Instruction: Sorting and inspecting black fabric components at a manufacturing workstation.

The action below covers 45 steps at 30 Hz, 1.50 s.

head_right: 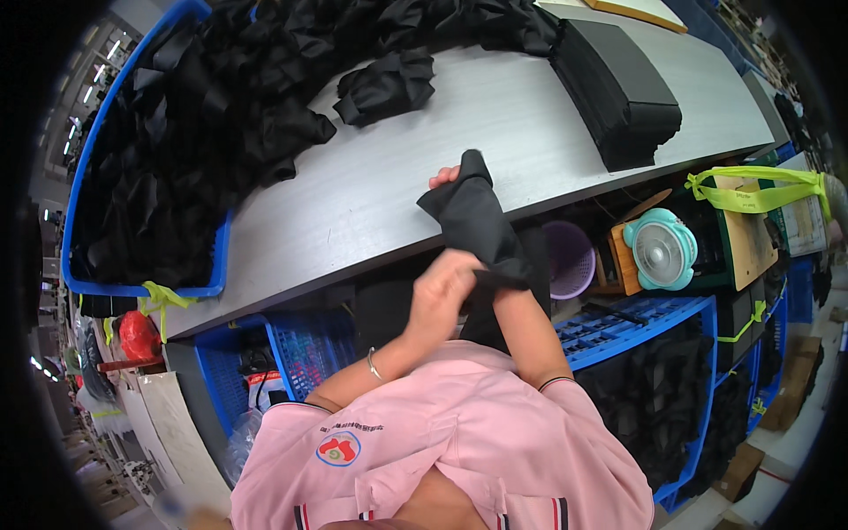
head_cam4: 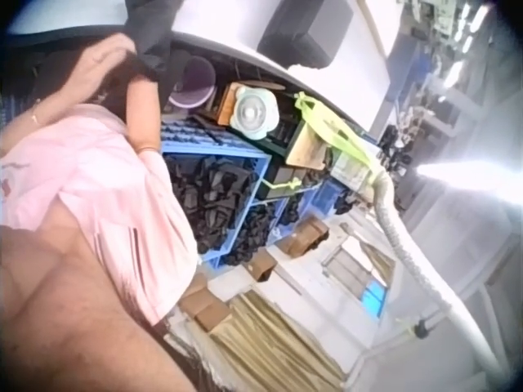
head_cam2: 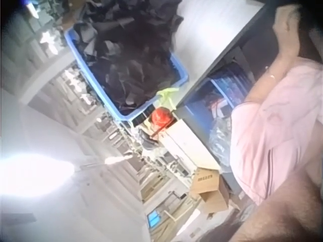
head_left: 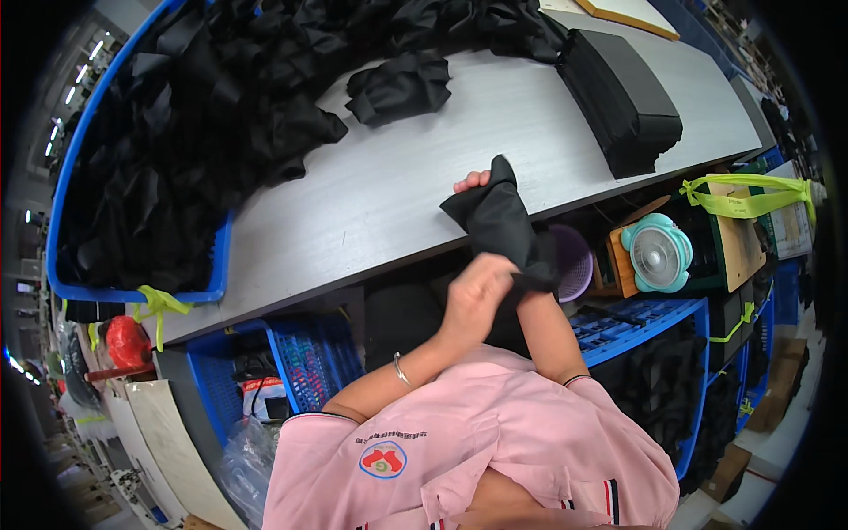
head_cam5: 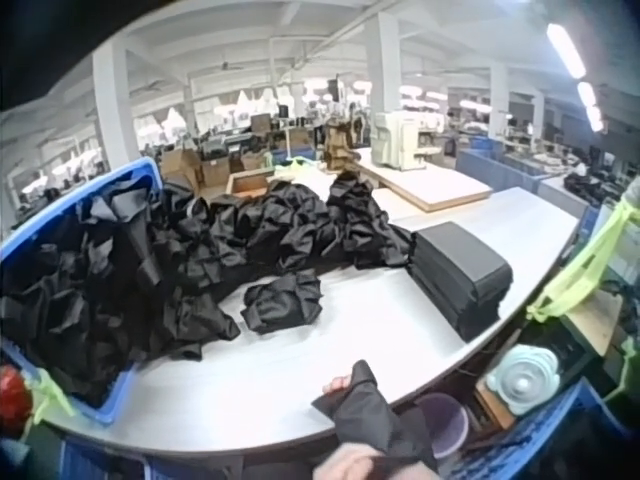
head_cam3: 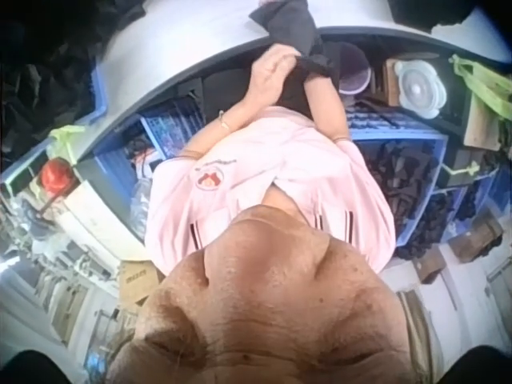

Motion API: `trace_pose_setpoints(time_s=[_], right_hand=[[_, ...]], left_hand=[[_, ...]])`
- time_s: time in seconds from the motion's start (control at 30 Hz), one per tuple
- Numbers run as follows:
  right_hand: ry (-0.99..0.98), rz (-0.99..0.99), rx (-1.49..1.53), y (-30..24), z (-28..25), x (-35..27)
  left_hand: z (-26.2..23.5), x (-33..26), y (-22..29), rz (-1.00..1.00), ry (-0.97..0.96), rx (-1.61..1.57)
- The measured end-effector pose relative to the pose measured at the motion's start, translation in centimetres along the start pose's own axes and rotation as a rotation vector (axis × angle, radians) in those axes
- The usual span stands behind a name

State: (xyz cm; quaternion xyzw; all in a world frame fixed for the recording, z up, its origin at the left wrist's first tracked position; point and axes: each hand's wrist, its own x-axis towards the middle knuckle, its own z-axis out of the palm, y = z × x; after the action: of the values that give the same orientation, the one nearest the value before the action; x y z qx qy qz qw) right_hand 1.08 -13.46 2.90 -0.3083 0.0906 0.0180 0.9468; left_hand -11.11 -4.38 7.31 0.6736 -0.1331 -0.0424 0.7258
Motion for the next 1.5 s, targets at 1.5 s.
trace_pose_setpoints(time_s=[1.5], right_hand=[[-0.297, 0.339, -0.834, 6.1, -2.6, -6.5]], left_hand=[[-6.3, -4.7, -10.6, -0.267, -0.811, -0.798]])
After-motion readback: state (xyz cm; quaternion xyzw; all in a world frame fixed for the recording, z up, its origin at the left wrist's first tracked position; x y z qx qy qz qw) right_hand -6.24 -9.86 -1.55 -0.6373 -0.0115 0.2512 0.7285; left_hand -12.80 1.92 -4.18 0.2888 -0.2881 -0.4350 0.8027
